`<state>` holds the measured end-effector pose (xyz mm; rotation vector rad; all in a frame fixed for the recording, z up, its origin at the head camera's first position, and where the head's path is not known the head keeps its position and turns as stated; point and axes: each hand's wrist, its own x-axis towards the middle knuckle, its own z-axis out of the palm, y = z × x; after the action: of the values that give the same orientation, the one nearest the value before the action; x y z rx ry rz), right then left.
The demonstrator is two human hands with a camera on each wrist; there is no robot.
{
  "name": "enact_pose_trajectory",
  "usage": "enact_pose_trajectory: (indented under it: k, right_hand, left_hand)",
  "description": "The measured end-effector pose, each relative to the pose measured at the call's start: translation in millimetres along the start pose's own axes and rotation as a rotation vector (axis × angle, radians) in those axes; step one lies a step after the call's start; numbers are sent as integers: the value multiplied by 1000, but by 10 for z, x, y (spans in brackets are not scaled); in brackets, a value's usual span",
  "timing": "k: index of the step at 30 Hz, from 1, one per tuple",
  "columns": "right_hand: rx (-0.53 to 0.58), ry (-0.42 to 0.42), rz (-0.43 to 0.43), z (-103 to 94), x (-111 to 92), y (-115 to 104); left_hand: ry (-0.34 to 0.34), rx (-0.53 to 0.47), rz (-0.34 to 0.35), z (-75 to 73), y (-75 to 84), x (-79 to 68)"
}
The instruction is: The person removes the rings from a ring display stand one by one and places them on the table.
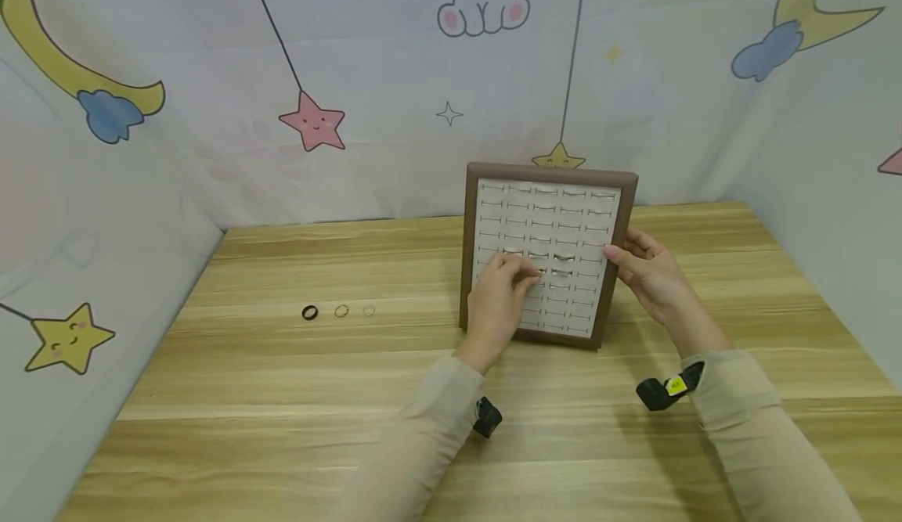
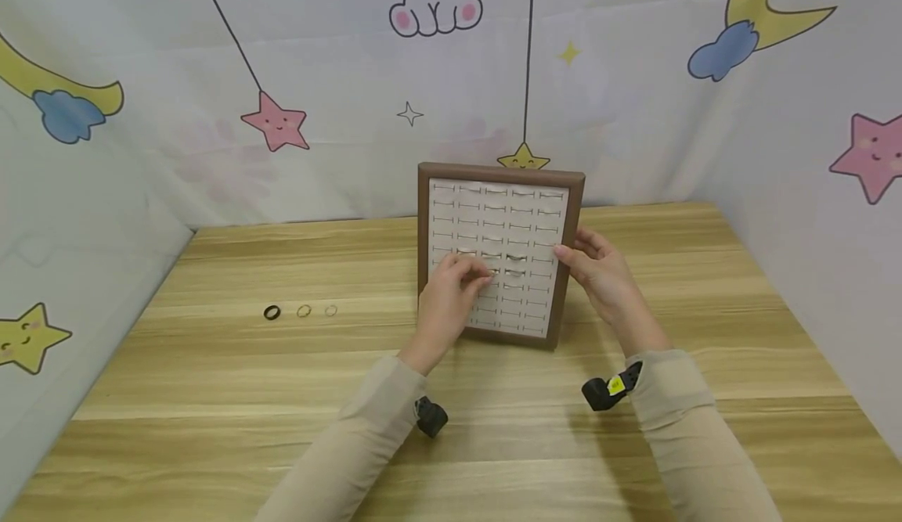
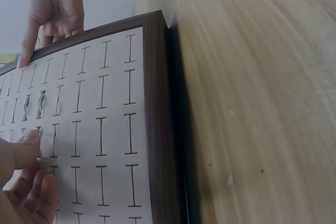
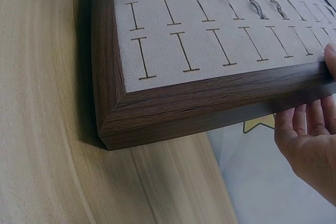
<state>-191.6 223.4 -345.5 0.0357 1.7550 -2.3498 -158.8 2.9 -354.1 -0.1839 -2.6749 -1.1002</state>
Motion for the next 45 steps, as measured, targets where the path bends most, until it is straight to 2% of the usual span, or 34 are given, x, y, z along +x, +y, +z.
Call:
enact_pose_trajectory:
  k: [9, 13, 21, 28, 36, 45]
  right_hand:
    - [-11, 2, -2, 3, -13, -7]
    - [-15, 7, 4, 1, -23, -16]
    - [-8, -3, 5, 2, -32, -16]
    - [-21, -4, 15, 2, -34, -14]
    - [6, -18, -13, -1, -28, -9]
    - [-3, -3, -1, 13, -12, -3]
  left_hand:
    - [-62, -110, -5, -65, -19, 22]
    - [-88, -176, -40, -128, -12, 30]
    - [-54, -300, -94, -297, -52, 69]
    - [-13, -332, -174, -461, -188, 89]
    - [52, -401, -242, -658, -396, 115]
    - [62, -361, -288, -856, -649, 102]
